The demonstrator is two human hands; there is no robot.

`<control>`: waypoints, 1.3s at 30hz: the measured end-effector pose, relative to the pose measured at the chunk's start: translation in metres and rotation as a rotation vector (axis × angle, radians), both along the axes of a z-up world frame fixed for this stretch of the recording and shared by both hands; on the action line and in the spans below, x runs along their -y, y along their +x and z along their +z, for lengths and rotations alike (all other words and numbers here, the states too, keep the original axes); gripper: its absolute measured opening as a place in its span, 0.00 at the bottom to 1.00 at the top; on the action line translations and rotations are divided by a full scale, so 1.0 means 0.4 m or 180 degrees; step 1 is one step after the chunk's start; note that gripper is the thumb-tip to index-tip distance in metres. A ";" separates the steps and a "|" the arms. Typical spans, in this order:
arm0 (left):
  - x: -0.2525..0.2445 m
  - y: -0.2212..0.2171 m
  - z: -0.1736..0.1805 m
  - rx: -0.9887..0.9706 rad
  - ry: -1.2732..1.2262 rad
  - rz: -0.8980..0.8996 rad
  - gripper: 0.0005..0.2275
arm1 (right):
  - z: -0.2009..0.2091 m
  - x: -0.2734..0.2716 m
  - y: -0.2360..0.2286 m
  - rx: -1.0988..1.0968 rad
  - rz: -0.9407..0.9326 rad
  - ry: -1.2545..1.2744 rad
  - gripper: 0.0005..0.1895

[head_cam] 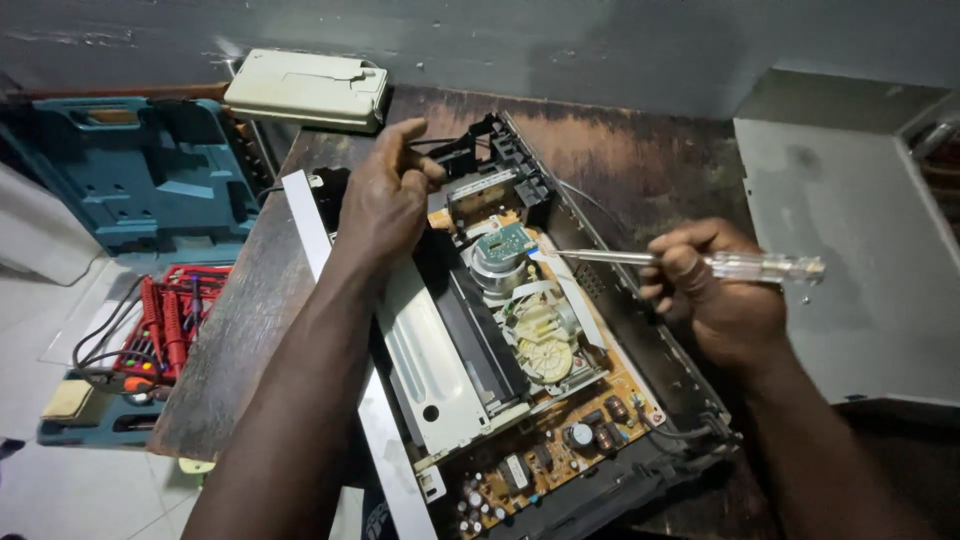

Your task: Repairing and adjusting the internal mechanical components of a VCR using a screwdriver.

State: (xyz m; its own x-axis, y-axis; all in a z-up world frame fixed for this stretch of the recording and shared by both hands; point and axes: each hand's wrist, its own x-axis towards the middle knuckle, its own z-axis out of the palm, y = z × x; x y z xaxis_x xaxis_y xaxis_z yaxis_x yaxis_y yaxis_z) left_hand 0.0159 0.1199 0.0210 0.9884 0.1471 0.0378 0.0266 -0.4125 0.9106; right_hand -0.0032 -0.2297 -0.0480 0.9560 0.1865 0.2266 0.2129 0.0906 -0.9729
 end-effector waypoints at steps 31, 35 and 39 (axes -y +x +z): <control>-0.022 0.125 -0.007 -0.1398 0.1233 -0.0742 0.19 | -0.070 -0.012 -0.017 -0.0107 -0.0161 0.0318 0.31; -0.020 0.119 0.004 -0.1345 0.1357 -0.0953 0.15 | -0.065 -0.005 -0.021 -0.0117 -0.0043 0.0377 0.31; -0.024 0.125 -0.014 -0.1201 0.1336 -0.0834 0.11 | -0.066 0.004 -0.020 -0.0083 0.0018 0.0251 0.31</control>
